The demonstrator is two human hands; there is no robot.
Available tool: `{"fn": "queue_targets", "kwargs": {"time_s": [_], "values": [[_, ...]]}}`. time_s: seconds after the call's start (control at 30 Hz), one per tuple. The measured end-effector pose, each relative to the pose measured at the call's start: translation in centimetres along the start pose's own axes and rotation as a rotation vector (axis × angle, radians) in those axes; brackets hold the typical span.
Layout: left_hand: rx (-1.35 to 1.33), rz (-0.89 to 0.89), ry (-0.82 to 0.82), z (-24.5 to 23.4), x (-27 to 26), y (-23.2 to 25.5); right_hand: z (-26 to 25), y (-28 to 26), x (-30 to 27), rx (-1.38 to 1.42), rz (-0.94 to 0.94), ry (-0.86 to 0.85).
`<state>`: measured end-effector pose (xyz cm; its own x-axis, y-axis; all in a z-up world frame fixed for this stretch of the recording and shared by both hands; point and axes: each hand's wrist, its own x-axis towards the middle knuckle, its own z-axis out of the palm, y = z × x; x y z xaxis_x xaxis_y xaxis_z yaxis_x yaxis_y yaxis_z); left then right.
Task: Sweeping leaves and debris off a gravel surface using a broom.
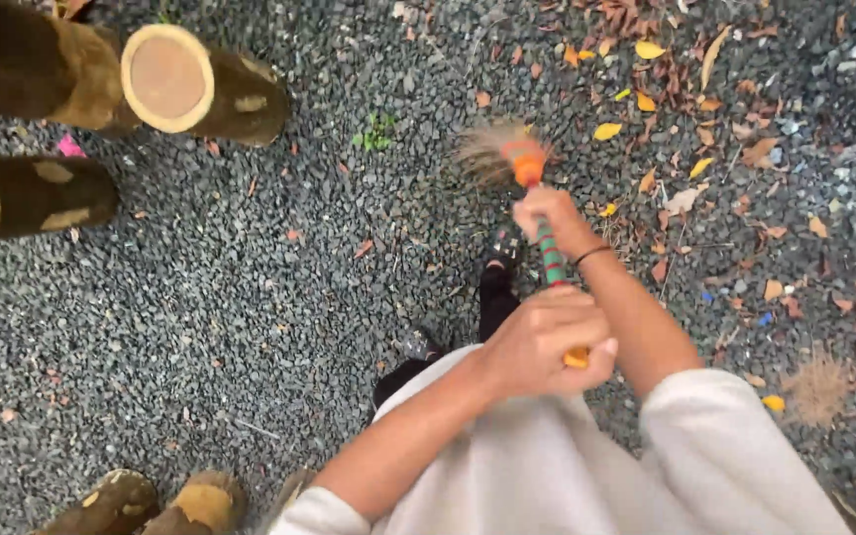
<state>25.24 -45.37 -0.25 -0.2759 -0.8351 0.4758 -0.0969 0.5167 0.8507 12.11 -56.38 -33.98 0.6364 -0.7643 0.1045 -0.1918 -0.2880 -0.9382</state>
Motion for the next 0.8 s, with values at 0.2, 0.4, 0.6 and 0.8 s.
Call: {"fn": "queue_targets", "kwargs": {"time_s": [0.2,0.4,0.6,0.8], "values": [[-0.124,0.074,-0.010,2.3,4.4,-3.7,-14.4,-2.3,4.7,-0.197,-0.171,0.104],[-0.108,0.218,0.014,4.3,7.8,-0.7,-17.9,-4.9,2.9,-0.383,-0.246,0.332],[-0.231,0.322,-0.161,4.1,12.2,3.1,-11.4,-12.7,-0.6,-0.067,-0.224,0.224],[-0.176,0.064,-0.283,4.9,10.6,-2.3,-10.0,-6.0,-0.6,0.064,-0.022,0.186]]}}
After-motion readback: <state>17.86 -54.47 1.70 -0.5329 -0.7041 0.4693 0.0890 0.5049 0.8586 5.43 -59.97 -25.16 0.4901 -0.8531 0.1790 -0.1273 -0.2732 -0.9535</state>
